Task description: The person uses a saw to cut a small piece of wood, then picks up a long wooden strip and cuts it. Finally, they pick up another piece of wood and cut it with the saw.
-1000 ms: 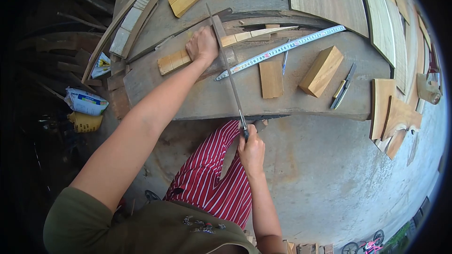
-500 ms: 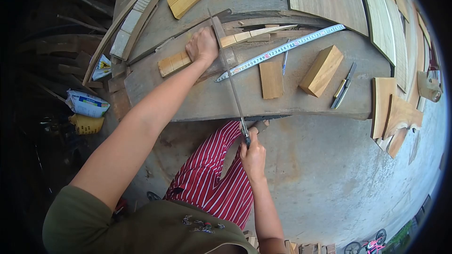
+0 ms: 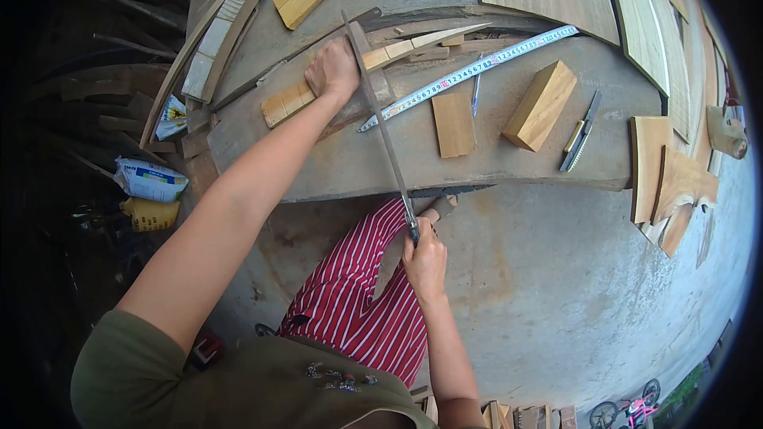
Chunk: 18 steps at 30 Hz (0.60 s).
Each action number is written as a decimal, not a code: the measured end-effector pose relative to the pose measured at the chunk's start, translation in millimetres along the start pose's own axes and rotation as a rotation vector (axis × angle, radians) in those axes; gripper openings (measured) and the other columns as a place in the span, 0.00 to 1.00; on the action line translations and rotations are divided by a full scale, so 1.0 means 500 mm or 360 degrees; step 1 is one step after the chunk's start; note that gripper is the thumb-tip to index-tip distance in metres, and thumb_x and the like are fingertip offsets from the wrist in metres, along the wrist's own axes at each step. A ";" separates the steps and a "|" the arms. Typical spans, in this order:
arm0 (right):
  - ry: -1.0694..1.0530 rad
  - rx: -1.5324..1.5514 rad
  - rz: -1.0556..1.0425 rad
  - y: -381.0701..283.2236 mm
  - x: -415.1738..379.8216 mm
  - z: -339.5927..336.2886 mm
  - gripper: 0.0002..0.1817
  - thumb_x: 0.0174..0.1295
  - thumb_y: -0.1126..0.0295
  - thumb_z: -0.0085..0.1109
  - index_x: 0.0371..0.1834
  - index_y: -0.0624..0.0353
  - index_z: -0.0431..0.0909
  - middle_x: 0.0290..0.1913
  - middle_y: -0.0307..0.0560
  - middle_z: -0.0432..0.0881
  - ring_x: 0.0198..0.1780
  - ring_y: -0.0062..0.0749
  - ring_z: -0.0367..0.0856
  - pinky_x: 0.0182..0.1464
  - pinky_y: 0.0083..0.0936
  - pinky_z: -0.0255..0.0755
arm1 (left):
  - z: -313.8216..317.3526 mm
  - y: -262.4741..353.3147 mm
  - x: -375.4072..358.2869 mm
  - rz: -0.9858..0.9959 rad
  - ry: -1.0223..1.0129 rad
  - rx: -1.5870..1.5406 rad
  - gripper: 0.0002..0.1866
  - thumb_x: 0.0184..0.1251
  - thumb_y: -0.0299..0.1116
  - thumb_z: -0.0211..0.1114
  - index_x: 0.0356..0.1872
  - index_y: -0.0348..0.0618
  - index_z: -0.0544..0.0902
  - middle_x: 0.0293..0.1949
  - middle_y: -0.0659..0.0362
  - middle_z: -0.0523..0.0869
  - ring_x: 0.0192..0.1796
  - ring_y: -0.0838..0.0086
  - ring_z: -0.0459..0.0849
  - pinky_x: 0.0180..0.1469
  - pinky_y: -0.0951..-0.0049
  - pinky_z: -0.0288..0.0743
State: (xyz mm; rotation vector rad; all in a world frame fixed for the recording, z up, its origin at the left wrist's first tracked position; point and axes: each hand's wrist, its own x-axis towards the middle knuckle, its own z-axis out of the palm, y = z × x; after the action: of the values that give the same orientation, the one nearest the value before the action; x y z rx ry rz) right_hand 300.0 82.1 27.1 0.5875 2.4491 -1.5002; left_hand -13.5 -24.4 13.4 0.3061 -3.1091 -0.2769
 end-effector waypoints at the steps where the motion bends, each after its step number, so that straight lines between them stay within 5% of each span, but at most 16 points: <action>1: -0.0011 0.0009 0.0027 0.002 -0.006 0.000 0.08 0.63 0.75 0.57 0.42 0.63 0.69 0.29 0.67 0.80 0.35 0.65 0.81 0.35 0.52 0.73 | 0.000 0.000 0.000 0.0019 -0.0005 0.0006 0.17 0.72 0.39 0.49 0.38 0.43 0.86 0.46 0.55 0.87 0.52 0.57 0.84 0.53 0.56 0.76; 9: 0.0133 0.0002 -0.0175 -0.083 0.188 0.056 0.08 0.65 0.73 0.56 0.43 0.63 0.70 0.28 0.67 0.80 0.34 0.67 0.81 0.34 0.54 0.73 | 0.013 -0.011 0.006 0.0099 0.0006 -0.0002 0.18 0.73 0.40 0.47 0.40 0.46 0.86 0.49 0.54 0.86 0.53 0.54 0.84 0.54 0.53 0.75; 11: 0.0078 -0.0006 -0.0091 -0.061 0.143 0.042 0.08 0.65 0.73 0.56 0.43 0.63 0.70 0.27 0.67 0.80 0.34 0.67 0.81 0.34 0.54 0.73 | 0.011 -0.011 0.005 0.0064 -0.0011 -0.0013 0.19 0.74 0.43 0.46 0.42 0.47 0.86 0.50 0.51 0.86 0.52 0.49 0.84 0.53 0.50 0.76; 13: 0.0059 0.0035 -0.0062 -0.016 0.066 0.033 0.08 0.66 0.72 0.56 0.43 0.62 0.70 0.27 0.67 0.79 0.34 0.67 0.81 0.34 0.54 0.72 | 0.015 -0.011 0.003 0.0105 0.0043 -0.0023 0.16 0.71 0.36 0.49 0.37 0.45 0.86 0.45 0.55 0.87 0.53 0.59 0.84 0.55 0.57 0.75; 18: 0.0034 0.0055 -0.0002 -0.027 0.018 0.008 0.08 0.67 0.72 0.56 0.43 0.62 0.70 0.27 0.67 0.79 0.34 0.67 0.81 0.34 0.54 0.72 | -0.001 -0.003 0.003 0.0103 -0.0021 -0.0027 0.16 0.70 0.36 0.49 0.37 0.45 0.86 0.46 0.55 0.87 0.53 0.59 0.84 0.56 0.58 0.75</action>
State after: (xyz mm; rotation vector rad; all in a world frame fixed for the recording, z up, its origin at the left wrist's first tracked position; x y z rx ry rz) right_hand 285.8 75.0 32.7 0.6120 2.4444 -1.5473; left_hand -14.9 -26.1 13.4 0.2039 -3.1206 -0.3052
